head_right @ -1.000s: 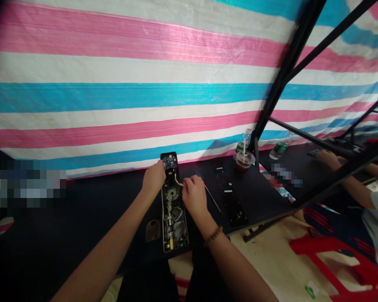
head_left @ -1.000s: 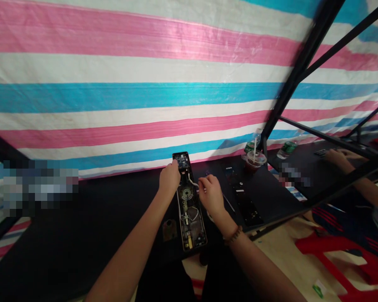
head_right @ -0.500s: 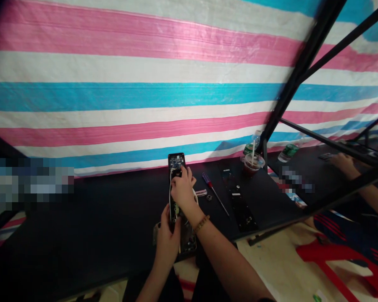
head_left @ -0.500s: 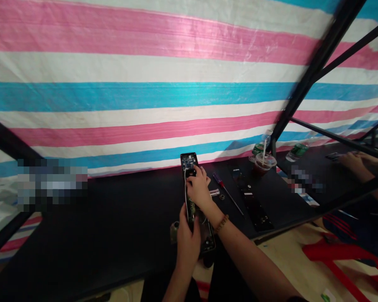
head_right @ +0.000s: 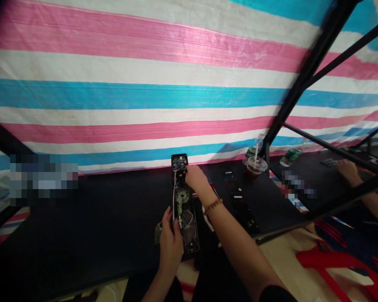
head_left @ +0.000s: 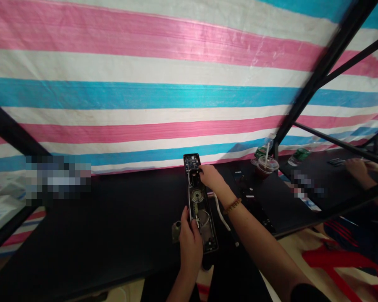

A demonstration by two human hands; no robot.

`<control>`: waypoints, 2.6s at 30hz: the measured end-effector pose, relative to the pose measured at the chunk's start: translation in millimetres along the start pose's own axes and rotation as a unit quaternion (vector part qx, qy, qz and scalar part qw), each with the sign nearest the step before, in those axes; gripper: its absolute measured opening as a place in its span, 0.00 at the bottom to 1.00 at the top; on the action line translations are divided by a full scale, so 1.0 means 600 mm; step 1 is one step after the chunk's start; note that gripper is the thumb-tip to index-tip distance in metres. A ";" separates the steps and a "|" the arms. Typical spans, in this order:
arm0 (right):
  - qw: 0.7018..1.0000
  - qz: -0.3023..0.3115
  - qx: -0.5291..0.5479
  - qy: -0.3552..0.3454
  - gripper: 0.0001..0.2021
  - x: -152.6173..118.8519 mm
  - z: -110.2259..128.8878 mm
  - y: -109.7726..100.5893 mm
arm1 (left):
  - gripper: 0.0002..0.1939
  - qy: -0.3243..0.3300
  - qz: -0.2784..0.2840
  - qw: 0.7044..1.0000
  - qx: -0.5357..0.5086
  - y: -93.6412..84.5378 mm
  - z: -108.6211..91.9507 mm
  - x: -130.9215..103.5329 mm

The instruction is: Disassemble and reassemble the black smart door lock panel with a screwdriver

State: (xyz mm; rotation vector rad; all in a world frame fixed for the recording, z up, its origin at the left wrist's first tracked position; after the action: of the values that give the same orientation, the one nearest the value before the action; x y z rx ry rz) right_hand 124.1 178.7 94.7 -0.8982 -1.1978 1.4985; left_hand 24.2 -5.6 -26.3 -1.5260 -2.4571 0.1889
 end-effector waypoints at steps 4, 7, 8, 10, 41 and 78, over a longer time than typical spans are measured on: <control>0.999 0.015 -0.034 -0.008 0.13 0.016 0.015 -0.006 | 0.23 0.008 -0.002 1.000 0.006 0.001 -0.002 0.002; 0.998 0.020 -0.060 -0.018 0.13 0.018 0.028 -0.007 | 0.23 0.009 0.000 1.000 0.010 0.002 -0.003 0.002; 0.997 0.021 -0.068 -0.023 0.13 0.017 0.031 -0.007 | 0.23 0.011 0.001 1.000 0.010 0.002 -0.004 0.002; 0.996 0.017 -0.084 -0.031 0.10 0.016 0.033 -0.007 | 0.23 0.013 0.002 1.000 0.009 0.001 -0.005 0.001; 0.962 -0.188 0.186 0.065 0.14 -0.023 -0.232 -0.042 | 0.22 0.030 0.017 0.999 0.014 -0.003 -0.009 0.000; 0.774 -0.128 0.614 0.082 0.26 -0.222 -0.068 0.222 | 0.21 0.011 0.034 0.999 -0.015 -0.012 -0.019 -0.012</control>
State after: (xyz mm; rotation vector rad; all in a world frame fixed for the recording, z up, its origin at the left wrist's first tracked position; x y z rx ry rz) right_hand 163.4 55.2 -48.0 0.0590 -0.0224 1.5164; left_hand 24.4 -15.3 -14.6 -1.6171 -2.4025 0.1466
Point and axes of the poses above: each hand's wrist, its own x-axis towards the middle knuckle, its own y-axis out of the palm, z = x × y, the point moved 5 cm from there along x, towards the middle knuckle, and after that the axes turned 1 degree about -x, right-handed, at the moved point
